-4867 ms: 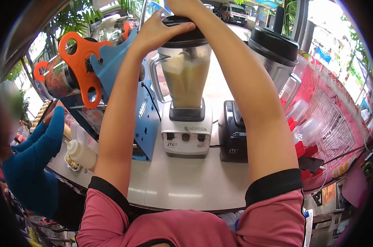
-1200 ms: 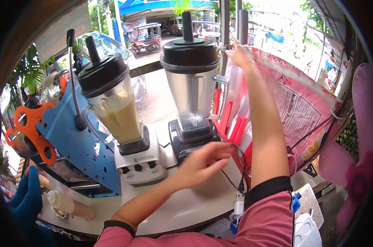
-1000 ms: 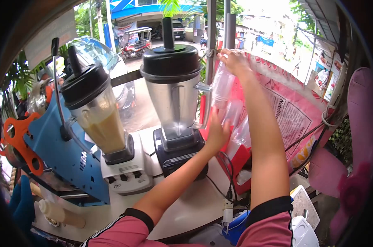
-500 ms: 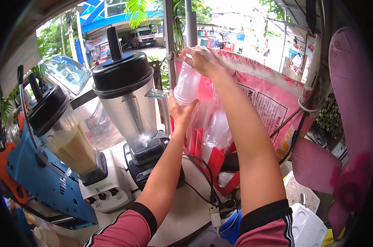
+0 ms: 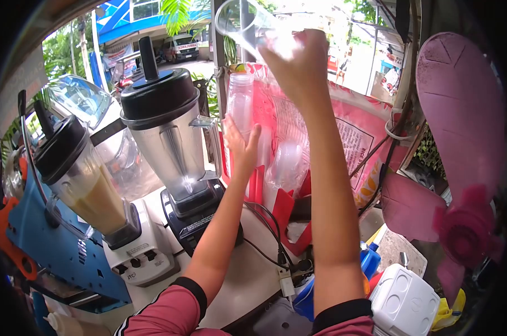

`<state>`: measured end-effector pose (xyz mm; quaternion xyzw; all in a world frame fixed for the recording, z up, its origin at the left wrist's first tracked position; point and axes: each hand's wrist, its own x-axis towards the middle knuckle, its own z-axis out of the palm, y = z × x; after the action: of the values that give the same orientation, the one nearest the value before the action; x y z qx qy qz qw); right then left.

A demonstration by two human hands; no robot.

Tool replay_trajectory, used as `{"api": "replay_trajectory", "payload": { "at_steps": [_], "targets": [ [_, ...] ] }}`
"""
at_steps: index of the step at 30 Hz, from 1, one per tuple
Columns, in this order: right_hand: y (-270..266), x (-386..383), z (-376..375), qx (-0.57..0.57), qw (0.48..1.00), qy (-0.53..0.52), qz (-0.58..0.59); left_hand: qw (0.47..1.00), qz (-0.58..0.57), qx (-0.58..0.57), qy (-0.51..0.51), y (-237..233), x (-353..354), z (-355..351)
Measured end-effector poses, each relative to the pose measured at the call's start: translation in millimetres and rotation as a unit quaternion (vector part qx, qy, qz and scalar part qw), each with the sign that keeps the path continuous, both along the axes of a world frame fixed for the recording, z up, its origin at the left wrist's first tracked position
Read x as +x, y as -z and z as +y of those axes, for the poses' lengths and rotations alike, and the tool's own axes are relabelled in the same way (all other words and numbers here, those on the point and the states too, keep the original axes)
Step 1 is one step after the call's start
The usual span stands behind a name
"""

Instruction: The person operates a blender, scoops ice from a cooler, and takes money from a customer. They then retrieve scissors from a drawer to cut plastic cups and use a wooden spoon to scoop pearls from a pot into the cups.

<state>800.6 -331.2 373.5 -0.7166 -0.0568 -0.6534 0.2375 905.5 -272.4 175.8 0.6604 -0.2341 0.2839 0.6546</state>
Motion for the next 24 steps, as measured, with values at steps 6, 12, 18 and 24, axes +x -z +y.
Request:
{"api": "replay_trajectory", "payload": {
  "at_steps": [6,12,18,24],
  "targets": [
    [110.1,-73.6,-25.1,0.188,0.741,-0.553,0.332,0.887,0.024,-0.190,0.420,-32.5,-117.6,55.0],
    [67.2,2.0,-13.0,0.163,0.820,-0.314,0.450,0.978,0.033,0.018,0.203,62.1,-206.5,157.6],
    [84.3,198.4,-11.4,-0.082,0.939,0.169,0.287,0.922,0.209,0.261,-0.195,216.0,-260.6,304.7],
    [49.5,190.2,23.9,-0.077,0.940,0.184,0.277,0.872,0.261,0.325,-0.257,213.5,-282.0,330.5]
  ]
}}
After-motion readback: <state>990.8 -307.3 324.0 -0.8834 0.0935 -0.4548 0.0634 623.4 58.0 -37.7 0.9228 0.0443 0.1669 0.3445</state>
